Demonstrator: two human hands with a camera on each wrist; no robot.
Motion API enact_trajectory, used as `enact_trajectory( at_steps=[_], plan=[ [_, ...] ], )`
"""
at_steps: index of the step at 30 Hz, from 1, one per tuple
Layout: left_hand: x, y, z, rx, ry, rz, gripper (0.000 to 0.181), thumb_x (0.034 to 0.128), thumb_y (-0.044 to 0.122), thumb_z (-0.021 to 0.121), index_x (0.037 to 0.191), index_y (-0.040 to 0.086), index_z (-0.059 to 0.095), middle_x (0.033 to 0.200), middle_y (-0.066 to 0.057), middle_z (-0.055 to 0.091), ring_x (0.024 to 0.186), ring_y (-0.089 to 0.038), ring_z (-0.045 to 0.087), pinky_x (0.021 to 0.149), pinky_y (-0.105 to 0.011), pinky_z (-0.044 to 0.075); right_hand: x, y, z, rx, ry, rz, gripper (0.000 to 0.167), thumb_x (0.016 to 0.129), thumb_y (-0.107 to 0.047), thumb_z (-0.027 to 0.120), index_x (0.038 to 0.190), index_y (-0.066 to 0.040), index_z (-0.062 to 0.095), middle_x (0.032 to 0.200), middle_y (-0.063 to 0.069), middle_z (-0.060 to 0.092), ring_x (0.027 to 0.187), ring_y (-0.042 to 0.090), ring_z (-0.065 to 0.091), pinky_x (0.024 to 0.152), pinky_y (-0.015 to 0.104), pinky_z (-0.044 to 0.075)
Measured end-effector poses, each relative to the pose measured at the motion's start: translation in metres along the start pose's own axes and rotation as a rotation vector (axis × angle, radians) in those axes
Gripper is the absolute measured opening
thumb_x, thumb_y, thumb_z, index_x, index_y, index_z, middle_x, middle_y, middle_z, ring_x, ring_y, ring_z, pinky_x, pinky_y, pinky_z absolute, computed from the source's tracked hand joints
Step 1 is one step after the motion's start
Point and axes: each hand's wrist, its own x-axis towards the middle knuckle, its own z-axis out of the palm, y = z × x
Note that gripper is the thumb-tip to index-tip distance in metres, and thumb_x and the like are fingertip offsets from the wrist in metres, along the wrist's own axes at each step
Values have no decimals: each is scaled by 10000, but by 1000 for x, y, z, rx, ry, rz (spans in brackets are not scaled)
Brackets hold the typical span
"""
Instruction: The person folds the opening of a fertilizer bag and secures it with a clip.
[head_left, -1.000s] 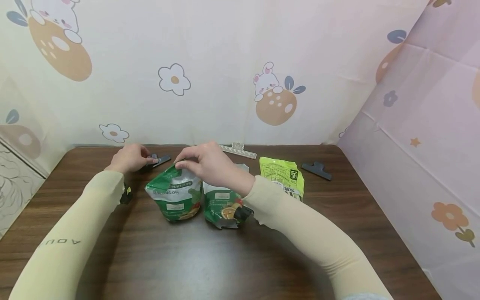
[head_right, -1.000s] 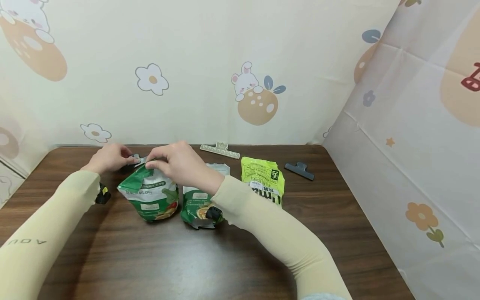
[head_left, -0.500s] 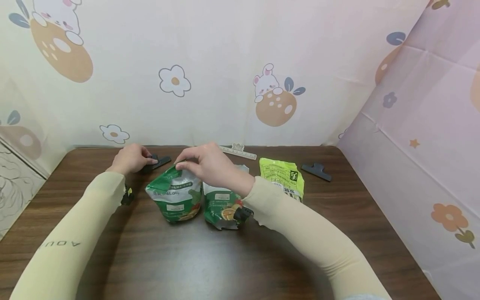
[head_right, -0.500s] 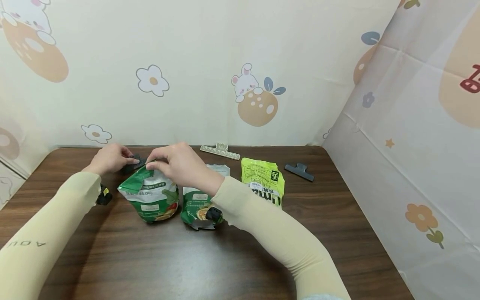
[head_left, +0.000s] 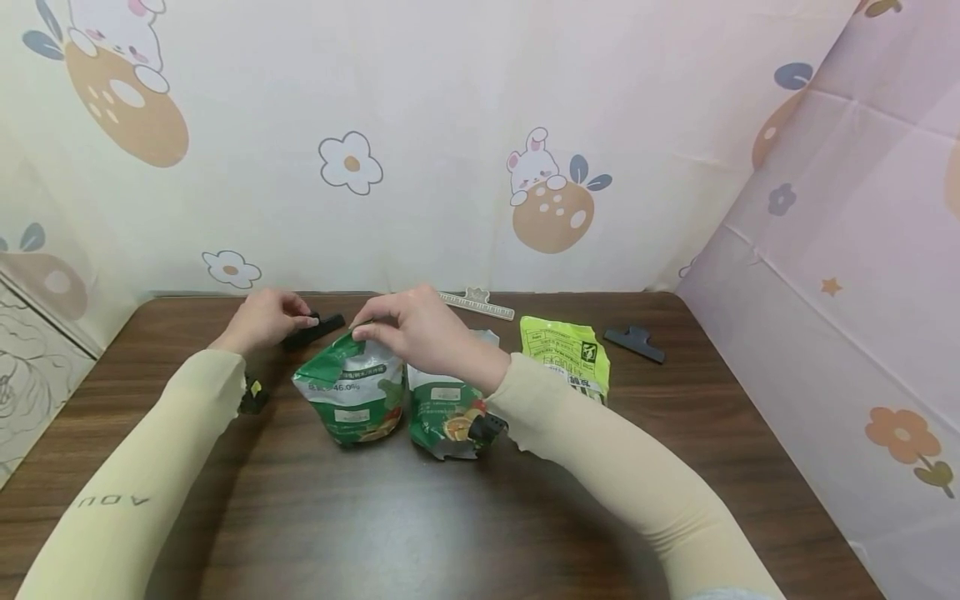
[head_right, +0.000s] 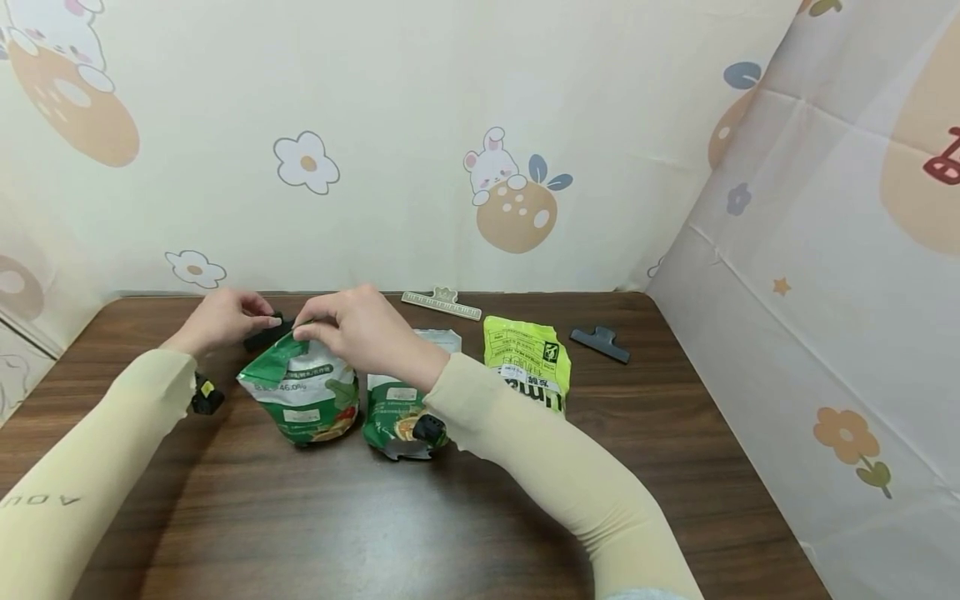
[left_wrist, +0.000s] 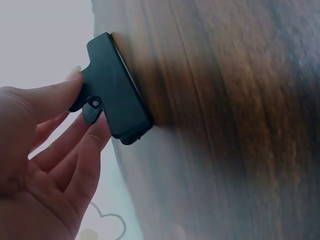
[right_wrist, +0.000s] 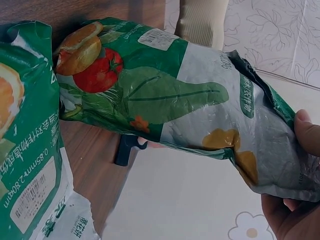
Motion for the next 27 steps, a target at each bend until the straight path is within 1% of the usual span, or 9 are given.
enact_trajectory(
  at_steps=[3, 5, 8, 10, 13, 15, 19, 22, 27],
  plan=[
    [-1, 3, 0, -22, -31, 17, 326, 955, 242, 682, 1156, -13, 653, 1105, -227, 654, 1000, -374, 592, 856, -541, 474, 0, 0, 0, -1, -1, 5, 99, 951, -206, 697, 1001, -160, 769, 816, -90, 720, 497, 57, 386, 520, 231, 329],
    [-1, 5, 0, -26, -59, 19, 374, 962, 227, 671, 1225, -35, 628, 1146, -254, 642, 1035, -389, 596, 897, -565, 465, 0, -1, -1, -1, 0, 6, 100, 951, -207, 697, 1002, -160, 769, 816, -89, 720, 496, 59, 387, 518, 232, 330],
    [-3, 9, 0, -20, -92, 17, 386, 978, 216, 648, 1258, -47, 623, 1161, -255, 648, 1032, -374, 601, 907, -560, 466, -1, -1, -1, 3, 3, 7, 102, 951, -206, 696, 1004, -157, 768, 794, -89, 712, 486, 66, 373, 514, 234, 324],
    [-6, 12, 0, -25, -95, 20, 379, 983, 226, 643, 1248, -44, 634, 1155, -247, 654, 1016, -362, 602, 890, -549, 472, -1, -1, -1, 9, 4, 5, 104, 951, -204, 696, 1006, -154, 768, 779, -85, 708, 480, 71, 364, 511, 235, 321],
    [-10, 16, -1, -43, -71, 36, 378, 984, 249, 642, 1241, -28, 639, 1159, -236, 651, 1014, -359, 595, 865, -531, 480, -1, -1, 0, 13, 5, 7, 105, 951, -205, 697, 1007, -154, 770, 797, -87, 716, 476, 72, 363, 509, 235, 321],
    [-14, 19, -2, -65, -45, 46, 395, 986, 269, 639, 1254, -21, 628, 1176, -236, 641, 1040, -370, 588, 864, -529, 482, -1, -1, 0, 11, 8, 7, 103, 951, -209, 698, 1004, -158, 770, 812, -89, 720, 476, 70, 368, 509, 236, 324],
    [-22, 26, -4, -108, 9, 51, 397, 988, 291, 632, 1259, 0, 622, 1193, -231, 640, 1096, -384, 585, 882, -529, 487, -1, 0, 1, 7, 16, 0, 94, 949, -213, 701, 992, -163, 767, 807, -99, 717, 479, 66, 381, 510, 236, 331],
    [-29, 31, -7, -136, 46, 45, 431, 981, 342, 637, 1260, 15, 614, 1215, -229, 635, 1132, -393, 581, 899, -549, 480, -1, 0, 1, 10, 21, 1, 85, 946, -207, 704, 980, -160, 767, 788, -100, 712, 480, 64, 384, 508, 235, 328],
    [-42, 37, -14, -185, 107, 41, 519, 962, 446, 631, 1277, 35, 606, 1223, -218, 645, 1126, -382, 601, 906, -553, 470, -1, 0, 2, 15, 25, 5, 80, 943, -200, 708, 970, -154, 768, 798, -96, 717, 473, 65, 365, 502, 234, 318]
  ],
)
